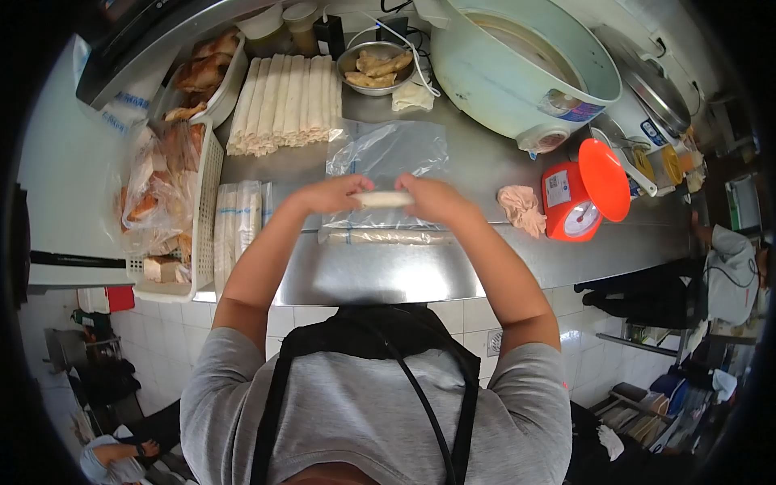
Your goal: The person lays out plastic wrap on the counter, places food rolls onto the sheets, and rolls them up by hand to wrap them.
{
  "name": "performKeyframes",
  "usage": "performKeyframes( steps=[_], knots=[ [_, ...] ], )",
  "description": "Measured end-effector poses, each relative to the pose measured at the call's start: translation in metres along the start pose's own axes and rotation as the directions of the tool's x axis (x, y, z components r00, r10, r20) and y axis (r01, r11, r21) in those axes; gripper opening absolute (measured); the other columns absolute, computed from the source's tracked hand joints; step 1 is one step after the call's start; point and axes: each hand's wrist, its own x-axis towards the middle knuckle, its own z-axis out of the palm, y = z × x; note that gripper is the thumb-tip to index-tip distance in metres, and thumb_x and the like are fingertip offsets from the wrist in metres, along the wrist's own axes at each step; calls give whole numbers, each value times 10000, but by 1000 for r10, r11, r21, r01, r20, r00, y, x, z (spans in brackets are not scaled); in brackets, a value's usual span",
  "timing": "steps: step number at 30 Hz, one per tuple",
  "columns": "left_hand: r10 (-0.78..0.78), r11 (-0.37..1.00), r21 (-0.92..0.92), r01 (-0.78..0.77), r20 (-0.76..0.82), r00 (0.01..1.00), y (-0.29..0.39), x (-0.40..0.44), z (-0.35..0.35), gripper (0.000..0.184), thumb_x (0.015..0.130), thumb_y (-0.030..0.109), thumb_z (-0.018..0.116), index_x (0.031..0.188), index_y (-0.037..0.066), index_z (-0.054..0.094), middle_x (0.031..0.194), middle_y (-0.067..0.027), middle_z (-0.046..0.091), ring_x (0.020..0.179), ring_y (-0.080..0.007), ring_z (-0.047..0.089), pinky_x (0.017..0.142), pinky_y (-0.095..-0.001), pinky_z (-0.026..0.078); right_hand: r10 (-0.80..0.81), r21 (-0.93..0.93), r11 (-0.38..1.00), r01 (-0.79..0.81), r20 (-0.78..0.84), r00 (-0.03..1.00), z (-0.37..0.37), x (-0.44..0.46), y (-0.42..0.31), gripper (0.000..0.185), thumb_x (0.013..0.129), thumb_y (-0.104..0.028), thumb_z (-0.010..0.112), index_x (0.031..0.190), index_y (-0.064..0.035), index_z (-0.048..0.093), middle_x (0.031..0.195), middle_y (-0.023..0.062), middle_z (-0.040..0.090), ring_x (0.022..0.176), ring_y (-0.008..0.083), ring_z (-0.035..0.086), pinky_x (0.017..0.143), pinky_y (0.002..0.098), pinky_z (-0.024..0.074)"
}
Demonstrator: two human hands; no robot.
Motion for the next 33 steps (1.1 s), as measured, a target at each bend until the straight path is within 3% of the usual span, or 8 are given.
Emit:
performKeyframes(
  steps=[2, 8, 14, 18, 22, 25, 28, 33],
  knots=[
    [-185, 934, 296, 200, -79, 980, -4, -1, 21, 324, 752, 59, 544, 1076, 57, 555, 1054, -100, 552, 944, -225, 516, 815, -301, 413, -100, 61, 993, 100, 0, 995, 29, -4, 20, 316, 684, -151, 674, 971, -101, 552, 983, 113, 557, 884, 292, 552, 763, 355, 437],
    [123, 879, 476, 28, -283, 951, -31, -25, 51, 256, 715, 94, 585, 970, 81, 601, 969, -120, 533, 945, -286, 485, 847, -349, 379, -291, -185, 950, 251, -236, 927, 68, -19, 37, 443, 690, -220, 680, 1100, -140, 530, 991, 75, 536, 963, 255, 483, 801, 367, 383],
    [425, 570, 803, 173, -469, 774, -5, -53, 100, 431, 704, 171, 638, 1102, 55, 522, 1034, -92, 498, 984, -261, 467, 876, -388, 331, -370, -413, 894, 173, -463, 805, 93, -50, 18, 527, 687, -293, 664, 1164, -135, 506, 988, 41, 521, 975, 218, 449, 809, 368, 355],
    [304, 686, 702, 190, -514, 802, -18, -51, 101, 433, 711, 190, 639, 1098, 50, 502, 979, -104, 532, 991, -269, 468, 857, -403, 334, -300, -341, 925, 169, -380, 875, 87, -47, 24, 425, 731, -317, 623, 1105, -132, 544, 969, 43, 544, 954, 223, 477, 812, 357, 371],
    [65, 746, 616, 255, -448, 892, -13, -34, 69, 251, 781, 246, 565, 981, 94, 570, 925, -95, 561, 995, -264, 475, 819, -406, 342, -132, 109, 984, 142, -93, 987, 56, -18, 39, 230, 819, -300, 527, 949, -130, 611, 960, 74, 573, 981, 231, 490, 833, 363, 371],
    [20, 646, 696, 314, -426, 904, -8, -20, 48, 211, 827, 286, 499, 914, 122, 600, 924, -79, 565, 977, -252, 485, 800, -407, 344, -154, -360, 932, 39, -294, 943, 52, -10, 24, 262, 777, -303, 578, 981, -140, 594, 964, 62, 559, 964, 238, 489, 837, 372, 361],
    [60, 596, 726, 343, -467, 882, -13, -8, 40, 212, 819, 289, 509, 909, 125, 607, 934, -73, 561, 961, -246, 489, 800, -418, 341, -370, -405, 897, 176, -470, 801, 62, -20, 15, 334, 724, -300, 630, 1019, -152, 573, 968, 53, 539, 945, 246, 488, 839, 380, 351],
    [376, 603, 784, 146, -440, 815, -17, -10, 59, 282, 721, 263, 625, 964, 122, 596, 935, -75, 550, 959, -254, 488, 811, -409, 346, -360, -395, 900, 183, -439, 823, 71, -3, 34, 405, 689, -292, 658, 1056, -161, 550, 970, 57, 525, 927, 241, 490, 803, 373, 374]
  ],
)
